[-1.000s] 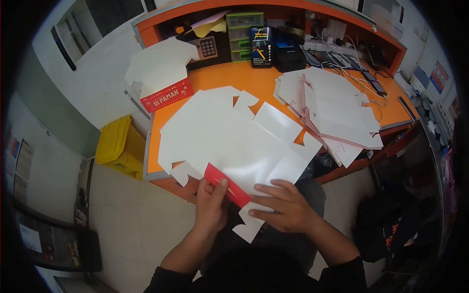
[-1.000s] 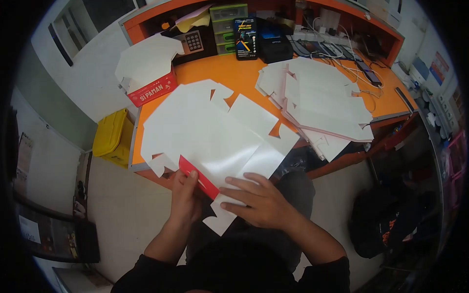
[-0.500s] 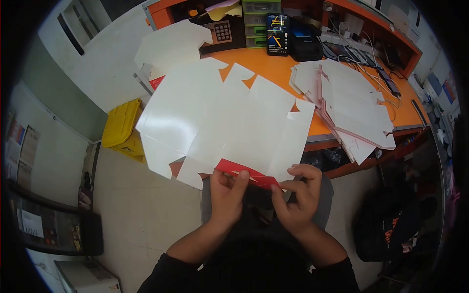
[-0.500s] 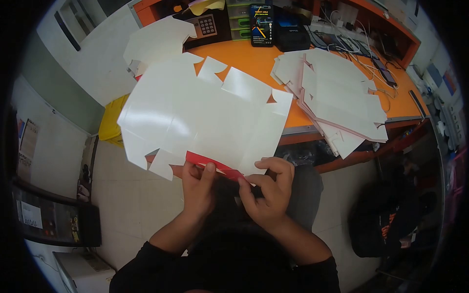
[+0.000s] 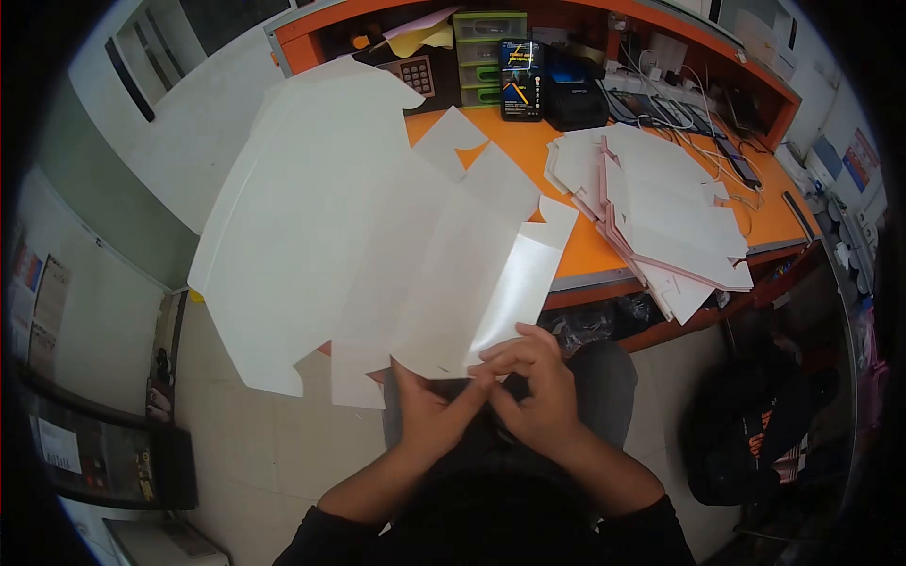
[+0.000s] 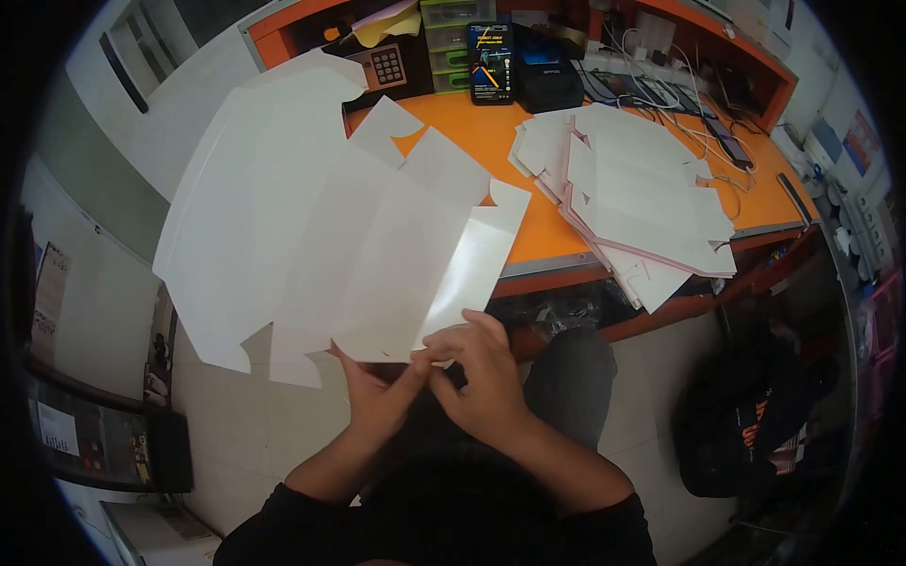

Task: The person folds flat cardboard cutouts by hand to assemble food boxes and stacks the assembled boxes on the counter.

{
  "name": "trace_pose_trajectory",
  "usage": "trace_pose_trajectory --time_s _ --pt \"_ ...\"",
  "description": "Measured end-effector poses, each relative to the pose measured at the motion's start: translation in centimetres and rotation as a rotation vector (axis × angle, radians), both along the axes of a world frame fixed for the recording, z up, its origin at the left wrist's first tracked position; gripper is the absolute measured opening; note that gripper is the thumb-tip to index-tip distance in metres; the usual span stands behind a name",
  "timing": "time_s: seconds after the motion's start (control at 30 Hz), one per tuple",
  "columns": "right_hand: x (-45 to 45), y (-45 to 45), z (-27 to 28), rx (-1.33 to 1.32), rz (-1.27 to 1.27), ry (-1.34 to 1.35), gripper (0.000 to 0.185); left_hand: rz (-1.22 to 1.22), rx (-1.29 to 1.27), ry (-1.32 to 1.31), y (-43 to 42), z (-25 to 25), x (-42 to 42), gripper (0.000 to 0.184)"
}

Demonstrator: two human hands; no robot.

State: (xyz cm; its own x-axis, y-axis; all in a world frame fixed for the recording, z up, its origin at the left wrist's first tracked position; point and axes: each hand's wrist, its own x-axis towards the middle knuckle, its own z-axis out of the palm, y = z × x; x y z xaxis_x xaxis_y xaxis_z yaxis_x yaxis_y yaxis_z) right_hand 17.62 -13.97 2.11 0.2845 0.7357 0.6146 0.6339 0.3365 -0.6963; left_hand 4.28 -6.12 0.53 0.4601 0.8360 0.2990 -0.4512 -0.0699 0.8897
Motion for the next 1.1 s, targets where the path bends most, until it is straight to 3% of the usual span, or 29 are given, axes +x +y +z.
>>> trace_pose_trajectory --time_s 0.23,0.33,0.53,0.57,0.67,0.7,0.77,0.83,0.9,1.0,1.07,1.1 --pt "-0.4 0.7 2.7 0.110 0.048 0.011 0.037 0.287 0.297 0.299 2.7 0.5 -1.3 0.077" --pt "-0.5 0.3 4.2 0.160 0.140 0.015 0.038 0.455 0.448 0.240 3.3 -0.9 -1.1 0.068" --pt "-2.8 -0.4 6.4 0.266 0.301 -0.163 0.041 0.432 0.478 0.079 2.3 -0.7 -2.8 0.070" --pt "-3.1 -0.5 6.7 0.312 0.311 -0.144 0.039 0.432 0.353 -0.031 1.4 -0.7 -2.8 0.065" --pt "-3.3 -1.6 6.3 0.318 0.356 -0.149 0.040 0.086 0.484 0.125 0.9 0.3 -5.8 0.059" --pt "-3.4 -1.9 6.2 0.335 0.365 -0.151 0.039 0.053 0.509 0.168 0.5 -1.8 -6.7 0.060" --pt "-3.3 -2.8 6.0 0.250 0.380 -0.165 0.037 -0.200 0.757 0.554 0.2 -6.4 -9.5 0.062" --pt "-3.0 -4.1 5.1 0.093 0.377 -0.173 0.035 -0.382 0.790 0.705 0.2 -7.2 -9.7 0.067" --pt "-2.6 -4.7 3.8 0.030 0.340 -0.077 0.035 -0.486 0.613 0.614 -0.4 -6.8 -7.4 0.074" --pt "-2.5 -7.1 2.6 -0.186 0.218 0.156 0.028 -0.285 0.689 0.608 -2.0 -6.9 -6.7 0.087" --pt "-2.6 -8.5 1.2 -0.321 0.091 0.340 0.024 -0.299 0.816 0.709 -1.9 -6.0 -5.9 0.092" --pt "-2.6 -8.7 0.1 -0.269 0.000 0.361 0.016 -0.304 0.860 0.735 -1.9 -5.7 -5.4 0.091"
